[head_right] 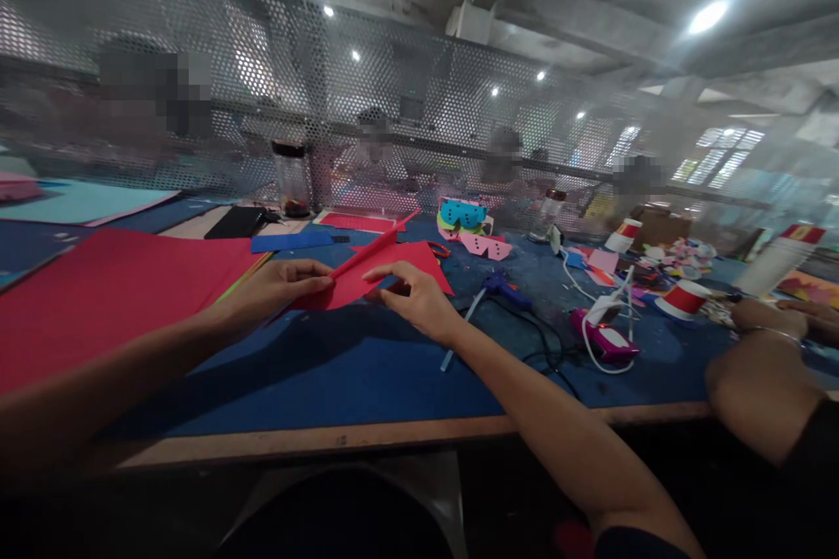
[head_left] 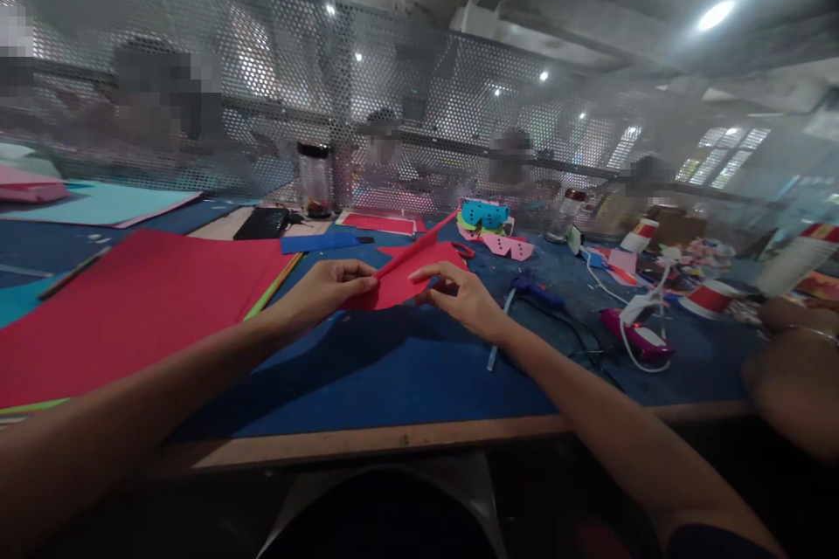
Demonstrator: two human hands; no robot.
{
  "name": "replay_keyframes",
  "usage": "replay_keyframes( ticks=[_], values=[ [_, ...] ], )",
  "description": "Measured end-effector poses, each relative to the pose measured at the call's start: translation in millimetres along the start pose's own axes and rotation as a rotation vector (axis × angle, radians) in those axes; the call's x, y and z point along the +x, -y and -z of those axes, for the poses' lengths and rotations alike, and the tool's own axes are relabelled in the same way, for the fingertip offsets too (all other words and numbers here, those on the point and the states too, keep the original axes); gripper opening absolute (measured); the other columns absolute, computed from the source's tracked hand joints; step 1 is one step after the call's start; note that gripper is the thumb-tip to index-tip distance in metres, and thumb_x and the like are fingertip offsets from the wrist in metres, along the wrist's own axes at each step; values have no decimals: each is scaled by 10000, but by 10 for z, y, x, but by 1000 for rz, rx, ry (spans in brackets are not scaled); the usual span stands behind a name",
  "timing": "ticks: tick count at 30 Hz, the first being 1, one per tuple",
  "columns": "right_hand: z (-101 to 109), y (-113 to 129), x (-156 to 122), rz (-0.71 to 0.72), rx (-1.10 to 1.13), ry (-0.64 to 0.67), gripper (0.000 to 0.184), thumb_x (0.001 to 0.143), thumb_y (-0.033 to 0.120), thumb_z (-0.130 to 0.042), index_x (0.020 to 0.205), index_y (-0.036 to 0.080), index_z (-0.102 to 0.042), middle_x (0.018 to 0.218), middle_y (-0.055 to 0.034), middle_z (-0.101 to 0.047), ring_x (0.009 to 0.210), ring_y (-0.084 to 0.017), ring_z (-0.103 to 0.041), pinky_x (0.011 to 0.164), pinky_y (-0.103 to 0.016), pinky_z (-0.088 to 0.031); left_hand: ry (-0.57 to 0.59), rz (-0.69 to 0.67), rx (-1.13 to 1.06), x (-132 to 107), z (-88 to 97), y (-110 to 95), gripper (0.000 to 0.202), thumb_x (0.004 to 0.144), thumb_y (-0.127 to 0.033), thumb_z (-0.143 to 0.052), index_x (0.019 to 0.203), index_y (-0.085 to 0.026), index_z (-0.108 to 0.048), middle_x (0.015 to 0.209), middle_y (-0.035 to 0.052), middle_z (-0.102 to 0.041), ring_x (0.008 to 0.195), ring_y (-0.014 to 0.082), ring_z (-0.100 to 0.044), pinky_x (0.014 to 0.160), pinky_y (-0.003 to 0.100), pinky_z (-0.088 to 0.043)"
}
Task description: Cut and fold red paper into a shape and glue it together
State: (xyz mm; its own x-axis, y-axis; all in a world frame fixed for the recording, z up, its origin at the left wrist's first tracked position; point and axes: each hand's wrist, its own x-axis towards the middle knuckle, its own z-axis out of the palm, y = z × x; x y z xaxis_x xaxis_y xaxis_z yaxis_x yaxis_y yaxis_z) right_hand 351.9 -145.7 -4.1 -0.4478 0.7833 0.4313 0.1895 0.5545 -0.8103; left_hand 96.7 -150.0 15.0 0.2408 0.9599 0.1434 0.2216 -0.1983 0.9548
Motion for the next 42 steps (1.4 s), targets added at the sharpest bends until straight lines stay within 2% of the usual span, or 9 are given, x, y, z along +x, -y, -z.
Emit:
replay_keyframes(
  ticks=[4,8,16,23,28,30,33,35,42],
  values=[
    [-34,45,-2,-7,45,16,293,919,440,-715,1128,234,-706,996,-32,-743,904,-182,-738,870,-346,-569,40,32,28,3,-18,28,329,730,-451,-783,893,-166,-783,793,44,-741,654,153,-616,583,243,-439],
    [-81,53,10,10,-44,-73,315,908,486,-721,1099,238,-694,1097,-44,-719,931,-184,-719,875,-352,-558,62,22,14,1,-41,48,334,727,-461,-789,886,-168,-778,784,42,-745,649,156,-620,584,244,-433],
    [-125,-26,25,0,-99,-121,310,907,441,-730,1123,232,-654,1134,-42,-705,977,-187,-676,898,-351,-533,137,22,-56,-51,-84,33,385,737,-435,-808,997,-154,-762,890,67,-786,725,188,-692,666,284,-514],
    [-148,1,22,26,-162,-154,255,887,380,-752,1070,219,-678,1092,-44,-713,996,-193,-662,907,-347,-515,189,-114,-17,-45,-85,83,440,839,-414,-756,1190,-157,-694,1105,101,-767,944,228,-717,813,338,-547],
    [-157,24,17,20,-155,-165,244,883,370,-753,1053,214,-674,1070,-38,-716,940,-181,-658,866,-332,-513,184,-250,46,-87,-99,91,410,904,-345,-699,1265,-194,-575,1153,83,-711,958,206,-691,813,333,-541],
    [-156,19,16,27,-162,-159,244,888,377,-747,1053,212,-675,1066,-36,-715,949,-181,-658,870,-328,-512,165,-317,107,-126,-107,77,346,929,-321,-663,1242,-201,-576,1103,58,-693,857,163,-652,748,290,-514],
    [-153,9,16,35,-168,-154,234,898,384,-734,1040,209,-670,1050,-35,-711,951,-181,-658,866,-324,-512,162,-354,249,-175,-115,50,263,963,-302,-596,1197,-190,-637,838,-5,-638,666,118,-528,627,247,-425],
    [-151,4,17,37,-166,-151,238,902,394,-729,1037,209,-664,1052,-36,-710,952,-182,-659,871,-329,-513,163,-348,311,-183,-115,45,257,961,-292,-583,1178,-187,-673,729,-30,-588,622,117,-488,594,242,-388],
    [-159,25,10,37,-179,-157,233,887,389,-742,1025,220,-662,1045,-42,-707,942,-188,-665,863,-341,-526,130,-345,373,-138,-103,87,336,940,-321,-595,1227,-210,-728,802,-1,-675,692,144,-557,644,256,-423]
  ],
)
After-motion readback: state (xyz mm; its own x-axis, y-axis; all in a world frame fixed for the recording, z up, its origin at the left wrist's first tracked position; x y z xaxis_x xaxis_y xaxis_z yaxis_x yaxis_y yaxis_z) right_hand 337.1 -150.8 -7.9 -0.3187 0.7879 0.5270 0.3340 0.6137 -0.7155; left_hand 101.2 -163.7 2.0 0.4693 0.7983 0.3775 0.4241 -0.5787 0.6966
